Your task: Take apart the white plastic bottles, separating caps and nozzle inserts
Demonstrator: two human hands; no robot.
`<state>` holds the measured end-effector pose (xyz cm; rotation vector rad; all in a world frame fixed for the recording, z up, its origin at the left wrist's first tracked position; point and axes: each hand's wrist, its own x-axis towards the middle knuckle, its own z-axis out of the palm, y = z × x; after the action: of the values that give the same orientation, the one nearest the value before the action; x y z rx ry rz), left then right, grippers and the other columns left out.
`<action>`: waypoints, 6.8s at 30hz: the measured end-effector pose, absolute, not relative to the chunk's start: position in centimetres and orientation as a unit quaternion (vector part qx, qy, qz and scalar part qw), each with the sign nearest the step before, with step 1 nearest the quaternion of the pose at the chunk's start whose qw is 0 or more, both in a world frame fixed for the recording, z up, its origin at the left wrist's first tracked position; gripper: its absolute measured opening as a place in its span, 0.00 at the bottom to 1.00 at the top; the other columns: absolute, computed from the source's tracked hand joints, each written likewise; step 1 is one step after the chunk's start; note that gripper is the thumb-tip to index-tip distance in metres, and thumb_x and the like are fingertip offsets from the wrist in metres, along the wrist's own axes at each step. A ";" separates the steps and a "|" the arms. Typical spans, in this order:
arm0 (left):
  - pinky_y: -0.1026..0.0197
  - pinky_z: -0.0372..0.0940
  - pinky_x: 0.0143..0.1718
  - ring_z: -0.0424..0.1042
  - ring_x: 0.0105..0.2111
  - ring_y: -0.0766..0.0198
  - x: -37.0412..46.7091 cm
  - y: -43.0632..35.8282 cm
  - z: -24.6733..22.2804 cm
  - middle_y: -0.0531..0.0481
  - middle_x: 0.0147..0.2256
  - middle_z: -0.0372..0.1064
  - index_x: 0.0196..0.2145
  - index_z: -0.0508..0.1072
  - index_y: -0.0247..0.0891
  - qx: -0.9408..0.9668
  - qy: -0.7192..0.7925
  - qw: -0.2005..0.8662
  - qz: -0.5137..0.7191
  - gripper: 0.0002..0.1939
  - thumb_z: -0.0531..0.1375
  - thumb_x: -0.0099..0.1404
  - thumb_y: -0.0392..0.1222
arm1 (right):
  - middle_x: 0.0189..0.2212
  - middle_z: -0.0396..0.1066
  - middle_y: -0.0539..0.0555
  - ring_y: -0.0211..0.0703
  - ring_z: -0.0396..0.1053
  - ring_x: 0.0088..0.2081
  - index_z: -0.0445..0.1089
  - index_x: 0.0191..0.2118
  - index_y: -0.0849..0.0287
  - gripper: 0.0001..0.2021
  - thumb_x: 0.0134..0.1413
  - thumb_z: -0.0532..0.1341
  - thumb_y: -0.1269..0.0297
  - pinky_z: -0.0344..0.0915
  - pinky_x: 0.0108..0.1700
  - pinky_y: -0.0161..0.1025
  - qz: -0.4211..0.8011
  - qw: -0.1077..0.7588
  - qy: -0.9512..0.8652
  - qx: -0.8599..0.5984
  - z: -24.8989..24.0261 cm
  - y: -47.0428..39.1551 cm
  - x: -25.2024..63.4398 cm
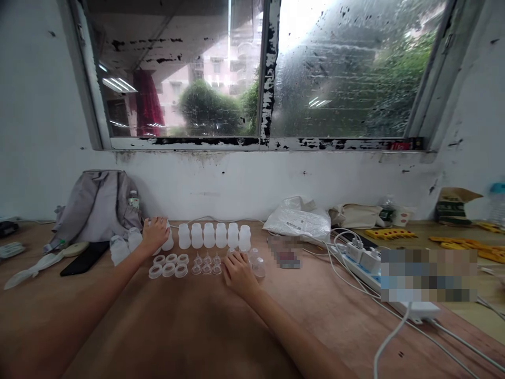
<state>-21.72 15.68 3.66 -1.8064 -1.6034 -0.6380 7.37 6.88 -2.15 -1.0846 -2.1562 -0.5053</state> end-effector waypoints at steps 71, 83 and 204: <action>0.56 0.60 0.43 0.65 0.41 0.56 -10.2 1.9 -1.7 0.47 0.43 0.65 0.46 0.64 0.43 -0.835 -0.358 -0.207 -0.362 0.24 0.60 0.51 0.49 | 0.19 0.65 0.49 0.36 0.62 0.21 0.63 0.30 0.58 0.11 0.55 0.49 0.58 0.54 0.26 0.33 0.065 0.387 -0.801 -0.452 -0.2 2.7 7.3; 0.68 0.56 0.30 0.61 0.30 0.68 -8.8 1.3 -0.2 0.54 0.29 0.63 0.36 0.69 0.34 -0.729 -0.310 -0.529 -0.305 0.15 0.62 0.48 0.41 | 0.10 0.52 0.47 0.32 0.51 0.14 0.50 0.13 0.58 0.18 0.52 0.47 0.65 0.43 0.20 0.34 0.008 0.459 -0.777 -0.432 -0.5 4.0 8.2; 0.54 0.59 0.40 0.65 0.45 0.47 -21.1 18.5 -1.7 0.32 0.43 0.65 0.44 0.57 0.29 -0.589 -0.719 -0.037 -0.367 0.26 0.61 0.50 0.41 | 0.28 0.65 0.49 0.37 0.61 0.29 0.62 0.36 0.56 0.11 0.46 0.58 0.58 0.54 0.30 0.32 0.119 0.248 -0.848 -0.453 -3.2 3.4 6.8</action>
<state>-21.12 18.51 -1.68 -1.8954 -2.3146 -1.1795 6.82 3.39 -3.21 -1.2334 -2.3124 0.3242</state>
